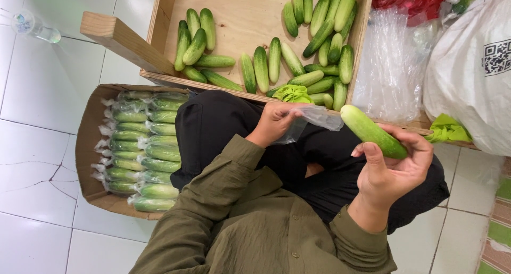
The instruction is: The person wipes cucumbers with a green cloth, places each one into a clear plastic bag, ties the bag, and puts the packed cucumbers into a cardboard box.
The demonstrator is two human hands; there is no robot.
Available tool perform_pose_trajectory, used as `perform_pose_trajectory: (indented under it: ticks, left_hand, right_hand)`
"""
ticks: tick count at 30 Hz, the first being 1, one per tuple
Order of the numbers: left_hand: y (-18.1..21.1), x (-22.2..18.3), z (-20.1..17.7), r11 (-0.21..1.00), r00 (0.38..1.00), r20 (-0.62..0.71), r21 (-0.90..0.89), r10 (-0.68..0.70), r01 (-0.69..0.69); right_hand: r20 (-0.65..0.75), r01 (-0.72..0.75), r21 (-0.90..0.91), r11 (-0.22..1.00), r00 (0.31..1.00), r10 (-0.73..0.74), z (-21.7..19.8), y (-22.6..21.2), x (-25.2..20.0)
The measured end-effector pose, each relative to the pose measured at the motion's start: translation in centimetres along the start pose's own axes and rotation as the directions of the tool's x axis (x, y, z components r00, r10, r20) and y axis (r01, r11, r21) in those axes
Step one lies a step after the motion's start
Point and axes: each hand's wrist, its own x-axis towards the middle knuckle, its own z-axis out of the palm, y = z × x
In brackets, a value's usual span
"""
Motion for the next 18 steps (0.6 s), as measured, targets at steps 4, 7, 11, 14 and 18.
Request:
perform_pose_trajectory:
  ticks: [4, 7, 11, 14, 18]
  left_hand:
    - [0.3, 0.3, -0.1, 1.000, 1.000, 0.004, -0.001, 0.009, -0.009]
    - [0.5, 0.3, 0.0, 1.000, 1.000, 0.024, -0.025, -0.010, 0.010]
    - [0.2, 0.3, 0.1, 0.998, 0.999, 0.040, -0.056, 0.012, -0.010]
    - [1.1, 0.6, 0.2, 0.997, 0.999, 0.048, -0.080, 0.001, 0.003]
    - [1.4, 0.9, 1.0, 0.992, 0.999, -0.038, -0.127, -0.005, 0.000]
  right_hand:
    - [0.036, -0.013, 0.015, 1.000, 0.999, 0.013, 0.1, -0.5, -0.1]
    - [0.074, -0.028, -0.034, 0.999, 0.997, 0.031, 0.6, -1.4, -0.1]
    - [0.171, -0.063, -0.114, 0.992, 0.982, 0.082, 0.8, -2.4, 0.2]
    - [0.241, 0.007, -0.250, 0.968, 0.969, 0.055, 0.8, -3.1, 0.7]
    - [0.388, 0.230, -0.292, 0.928, 0.916, -0.105, 0.4, -2.9, 2.7]
